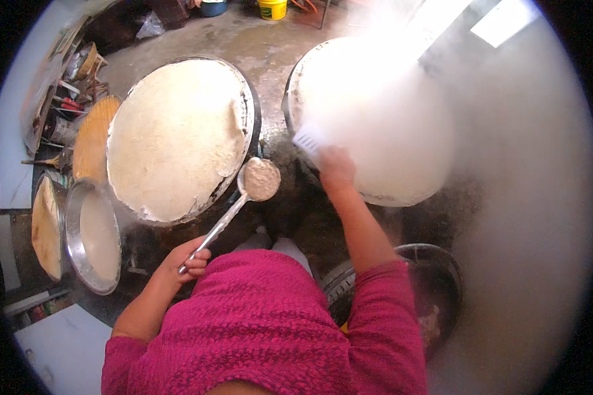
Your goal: The person ladles batter onto two large hot griddles and spreads it into thin circles using a plastic scraper. They then lift the cooked crepes with a yellow spatula and stack them on a tray. The process is repeated continuously.
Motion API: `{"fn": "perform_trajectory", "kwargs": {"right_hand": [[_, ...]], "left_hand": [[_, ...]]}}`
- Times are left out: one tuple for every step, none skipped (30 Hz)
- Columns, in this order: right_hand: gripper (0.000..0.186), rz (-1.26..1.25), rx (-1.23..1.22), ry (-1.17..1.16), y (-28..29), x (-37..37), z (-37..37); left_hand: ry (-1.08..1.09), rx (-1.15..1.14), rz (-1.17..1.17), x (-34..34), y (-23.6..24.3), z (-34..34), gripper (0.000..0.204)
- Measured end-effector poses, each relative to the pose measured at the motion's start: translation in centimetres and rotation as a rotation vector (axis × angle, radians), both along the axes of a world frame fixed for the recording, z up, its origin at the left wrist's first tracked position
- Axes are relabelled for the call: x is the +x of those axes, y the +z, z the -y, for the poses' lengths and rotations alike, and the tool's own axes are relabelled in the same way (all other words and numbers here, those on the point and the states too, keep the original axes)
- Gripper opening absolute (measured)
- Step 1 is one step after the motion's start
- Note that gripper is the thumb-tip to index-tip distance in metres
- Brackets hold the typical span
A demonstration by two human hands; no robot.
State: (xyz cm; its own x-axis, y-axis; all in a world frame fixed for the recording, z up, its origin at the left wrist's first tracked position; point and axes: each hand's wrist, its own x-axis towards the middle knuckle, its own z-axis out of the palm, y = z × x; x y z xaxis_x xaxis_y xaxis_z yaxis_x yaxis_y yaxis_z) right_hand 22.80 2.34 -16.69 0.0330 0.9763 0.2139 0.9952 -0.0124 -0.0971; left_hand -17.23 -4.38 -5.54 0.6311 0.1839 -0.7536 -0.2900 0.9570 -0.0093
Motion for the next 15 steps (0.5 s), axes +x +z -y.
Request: {"fn": "perform_trajectory", "kwargs": {"right_hand": [[0.020,-0.024,-0.025,0.032,0.6,-0.8,0.2],[0.021,-0.057,-0.027,0.097,1.1,-1.4,0.6],[0.022,-0.098,0.012,0.187,1.5,-1.5,1.0],[0.020,-0.146,-0.003,0.219,2.0,-0.9,1.6],[0.018,-0.200,0.003,0.300,2.4,0.2,2.3],[0.013,-0.192,0.117,0.178,2.6,1.3,3.1],[0.012,-0.189,0.190,0.095,2.6,2.5,3.9],[0.016,-0.062,0.057,-0.056,2.9,4.4,4.1],[0.021,0.041,-0.230,-0.281,2.9,5.8,3.9],[0.024,0.039,-0.141,-0.361,2.7,6.4,5.1],[0.028,-0.081,-0.101,-0.333,2.7,6.9,5.8],[0.030,-0.220,-0.165,-0.403,2.5,7.2,6.1],[0.029,-0.247,-0.153,-0.395,2.4,7.2,6.4],[0.029,-0.265,-0.208,-0.440,2.2,7.0,6.6],[0.029,-0.291,-0.218,-0.420,2.0,6.6,6.8]], "left_hand": [[0.028,-0.009,-0.006,-0.6,1.1,0.7,0.024],[0.052,0.008,-0.040,-1.3,2.1,1.4,0.024],[0.089,0.014,-0.052,-2.3,3.1,2.4,0.025],[0.140,0.019,-0.029,-3.2,3.8,3.3,0.026],[0.226,0.009,0.064,-4.3,4.3,4.2,0.030],[0.299,0.031,0.070,-5.4,4.5,5.2,0.031],[0.382,0.046,0.095,-6.7,4.7,6.2,0.033],[0.459,0.063,0.113,-8.3,4.9,7.4,0.034],[0.559,0.071,0.204,-9.7,4.8,8.3,0.038],[0.619,0.098,0.166,-11.5,4.6,9.0,0.038],[0.682,0.125,0.152,-13.5,4.4,9.7,0.038],[0.755,0.146,0.149,-15.5,4.0,10.4,0.039],[0.786,0.185,0.135,-17.9,3.7,10.8,0.040],[0.844,0.180,0.068,-20.5,3.4,11.2,0.039],[0.877,0.196,-0.006,-23.2,3.2,11.8,0.036]]}}
